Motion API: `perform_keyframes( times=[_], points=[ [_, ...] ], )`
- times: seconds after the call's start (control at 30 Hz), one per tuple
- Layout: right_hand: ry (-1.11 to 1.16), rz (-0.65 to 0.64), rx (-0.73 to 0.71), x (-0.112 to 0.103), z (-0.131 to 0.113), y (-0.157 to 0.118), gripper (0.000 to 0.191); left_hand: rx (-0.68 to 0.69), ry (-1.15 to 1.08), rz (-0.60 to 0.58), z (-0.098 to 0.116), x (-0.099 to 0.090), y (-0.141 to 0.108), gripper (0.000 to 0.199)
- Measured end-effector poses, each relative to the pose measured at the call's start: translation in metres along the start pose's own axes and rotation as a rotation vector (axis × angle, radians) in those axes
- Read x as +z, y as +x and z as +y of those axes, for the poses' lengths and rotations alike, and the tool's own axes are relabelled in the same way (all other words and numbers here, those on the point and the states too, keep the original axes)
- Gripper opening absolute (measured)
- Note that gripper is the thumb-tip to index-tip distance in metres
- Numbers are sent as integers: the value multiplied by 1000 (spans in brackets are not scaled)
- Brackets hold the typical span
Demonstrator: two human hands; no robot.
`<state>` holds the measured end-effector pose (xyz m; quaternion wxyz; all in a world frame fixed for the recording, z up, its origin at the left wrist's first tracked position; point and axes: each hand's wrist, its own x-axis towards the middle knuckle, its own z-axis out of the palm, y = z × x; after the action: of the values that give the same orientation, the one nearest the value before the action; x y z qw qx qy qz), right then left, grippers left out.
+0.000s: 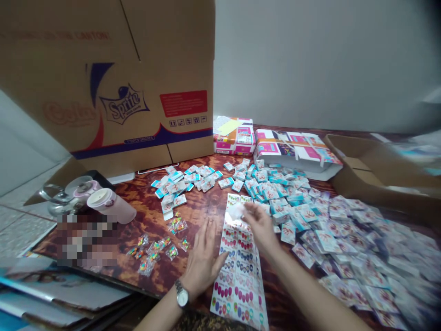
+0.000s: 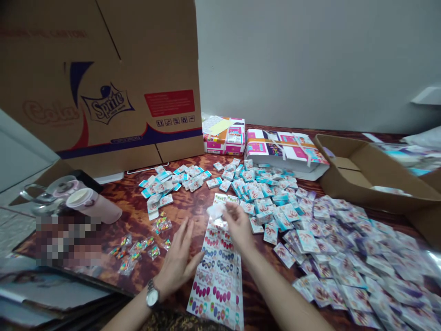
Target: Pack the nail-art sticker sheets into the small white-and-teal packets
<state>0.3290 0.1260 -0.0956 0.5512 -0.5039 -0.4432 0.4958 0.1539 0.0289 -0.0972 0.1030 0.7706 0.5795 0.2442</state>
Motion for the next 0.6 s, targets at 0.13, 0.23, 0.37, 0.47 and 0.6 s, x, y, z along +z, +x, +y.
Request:
perform_keyframes(
  times=[0.13,0.23,0.37,0.47,0.6],
  points=[
    [63,342,-33,-33,-2,38,61,95,46,-159,-9,14,-12,51],
    [-366,-12,-148,-50,9,26,66,140,118,-242,-12,30,-23,48],
    [-1103,-650,-381,-63,31,-6,82,162,194,-284,-12,40,-29,47],
    [-1356,-761,-386,-70,43,-15,89,168,217,-293,-14,41,-29,47],
    [-1394,-746,-417,-72,46,-15,73,171,223,-295,-14,40,-28,47]
  ],
)
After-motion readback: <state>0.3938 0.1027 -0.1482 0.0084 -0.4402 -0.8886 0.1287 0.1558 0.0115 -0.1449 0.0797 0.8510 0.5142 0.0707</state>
